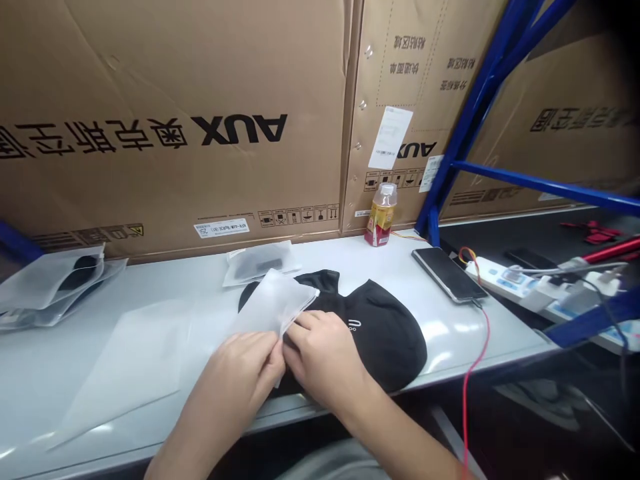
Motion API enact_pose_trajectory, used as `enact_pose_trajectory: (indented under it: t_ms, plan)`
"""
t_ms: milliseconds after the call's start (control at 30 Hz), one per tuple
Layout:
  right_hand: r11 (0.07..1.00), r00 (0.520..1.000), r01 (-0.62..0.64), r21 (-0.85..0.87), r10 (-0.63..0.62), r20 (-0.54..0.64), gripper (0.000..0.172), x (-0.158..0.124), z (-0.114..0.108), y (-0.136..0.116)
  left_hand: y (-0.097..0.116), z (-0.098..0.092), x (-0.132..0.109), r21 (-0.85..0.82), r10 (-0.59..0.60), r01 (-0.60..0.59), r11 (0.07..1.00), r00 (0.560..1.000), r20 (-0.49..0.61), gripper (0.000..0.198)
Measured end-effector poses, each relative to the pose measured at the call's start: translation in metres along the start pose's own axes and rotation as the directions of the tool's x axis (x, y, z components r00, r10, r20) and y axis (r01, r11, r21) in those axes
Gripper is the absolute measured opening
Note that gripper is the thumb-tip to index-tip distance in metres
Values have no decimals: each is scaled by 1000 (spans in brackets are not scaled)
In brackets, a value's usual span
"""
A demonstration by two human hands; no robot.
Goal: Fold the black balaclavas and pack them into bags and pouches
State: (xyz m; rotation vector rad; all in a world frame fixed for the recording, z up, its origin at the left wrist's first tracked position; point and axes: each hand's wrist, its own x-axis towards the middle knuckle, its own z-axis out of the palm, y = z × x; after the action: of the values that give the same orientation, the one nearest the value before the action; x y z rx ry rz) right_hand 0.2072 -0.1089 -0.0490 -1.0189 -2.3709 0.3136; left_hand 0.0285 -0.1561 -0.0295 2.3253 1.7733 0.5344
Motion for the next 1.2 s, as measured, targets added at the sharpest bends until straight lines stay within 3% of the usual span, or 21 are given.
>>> enact_pose_trajectory:
  t_ms: [67,133,167,233,333,467,633,733,833,933,1033,1200]
  plan:
    - [990,990,119,75,-124,68,16,-1,-11,5,0,-3,1,-23,6,-7,1000,1000,-8,40]
    - [948,947,255,193,-285,148,34,-9,-26,19,-3,-6,2,-44,-12,11,999,999,-30,39]
    - [941,940,265,208,-301,163,43,-14,-33,28,-5,-7,3,-51,-25,23,998,999,-41,38]
    - [961,953,228,154,-253,165,55,-25,-42,43,-9,-7,4,-60,-42,40,997,998,-40,36]
    - [975,965,215,56,-221,142,56,-31,-38,51,-11,-3,5,-64,-43,43,997,999,2,35]
    - [967,966,252,-33,-250,61,41,-20,-16,35,-6,6,8,-63,10,-9,998,1000,17,33]
    - [994,994,98,-53,-101,-46,12,-2,2,11,9,5,9,-100,28,-32,994,999,-36,38]
    - [984,983,179,16,-178,-32,16,-3,-5,12,10,0,9,-160,-40,28,987,996,-76,39]
    - [939,949,302,168,-312,40,34,-17,-26,29,-2,1,9,-104,-80,67,992,989,-125,32]
    - [968,974,164,188,-190,127,54,-33,-43,47,-18,10,10,4,-59,59,998,993,-106,50]
    - [971,958,95,218,-148,245,68,-36,-43,50,-28,20,10,40,-11,11,999,1000,13,64]
    - [910,930,162,381,-270,250,56,-22,-31,35,-30,21,5,112,102,-112,987,991,91,66]
